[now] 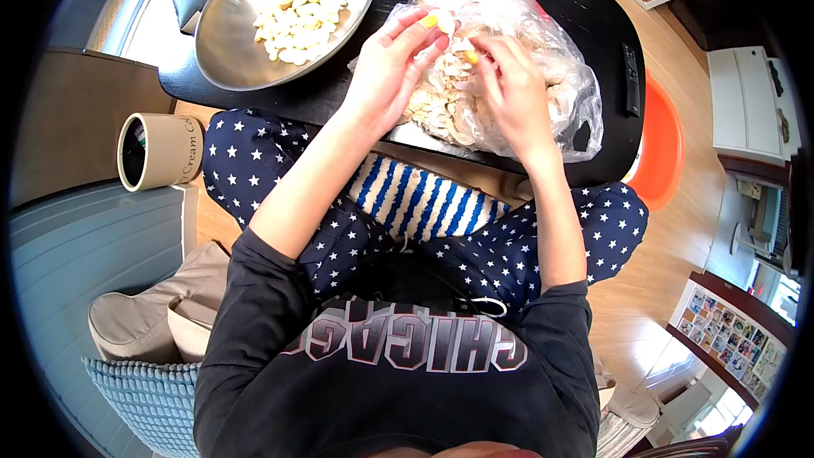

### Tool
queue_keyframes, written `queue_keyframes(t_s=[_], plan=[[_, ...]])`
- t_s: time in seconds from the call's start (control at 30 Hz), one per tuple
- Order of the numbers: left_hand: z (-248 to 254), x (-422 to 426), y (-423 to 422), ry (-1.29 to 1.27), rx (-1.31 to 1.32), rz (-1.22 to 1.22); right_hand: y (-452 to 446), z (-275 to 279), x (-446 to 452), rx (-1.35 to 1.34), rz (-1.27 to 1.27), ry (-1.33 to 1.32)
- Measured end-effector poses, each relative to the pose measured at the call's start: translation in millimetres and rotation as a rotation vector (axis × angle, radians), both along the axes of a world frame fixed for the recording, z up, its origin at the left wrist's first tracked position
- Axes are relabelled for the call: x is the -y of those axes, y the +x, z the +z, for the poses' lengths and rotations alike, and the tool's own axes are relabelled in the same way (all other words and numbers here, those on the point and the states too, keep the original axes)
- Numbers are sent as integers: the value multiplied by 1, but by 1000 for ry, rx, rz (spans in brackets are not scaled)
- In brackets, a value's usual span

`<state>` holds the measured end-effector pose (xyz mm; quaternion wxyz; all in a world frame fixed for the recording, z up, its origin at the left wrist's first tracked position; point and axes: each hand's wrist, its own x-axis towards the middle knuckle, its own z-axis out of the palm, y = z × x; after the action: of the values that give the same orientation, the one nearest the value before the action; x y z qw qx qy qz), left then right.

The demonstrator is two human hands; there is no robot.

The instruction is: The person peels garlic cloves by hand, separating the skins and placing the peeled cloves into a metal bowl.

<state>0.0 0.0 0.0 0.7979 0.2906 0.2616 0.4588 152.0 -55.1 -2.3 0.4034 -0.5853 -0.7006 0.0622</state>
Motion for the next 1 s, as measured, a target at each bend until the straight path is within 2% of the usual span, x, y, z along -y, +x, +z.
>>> queue_keyframes(t_s=[0.1,0.17,0.33,0.7,1.0], plan=[[-1,5,3,7,-13,41,-12,8,3,-7,17,44],[-2,7,4,-15,-19,-4,-17,9,3,57,2,173],[-5,11,4,-27,16,1,-17,3,2,70,-15,228],[-4,11,5,218,-163,-26,-19,10,8,-247,-43,109],[-8,10,5,254,-228,-27,-17,9,13,-451,-86,48]])
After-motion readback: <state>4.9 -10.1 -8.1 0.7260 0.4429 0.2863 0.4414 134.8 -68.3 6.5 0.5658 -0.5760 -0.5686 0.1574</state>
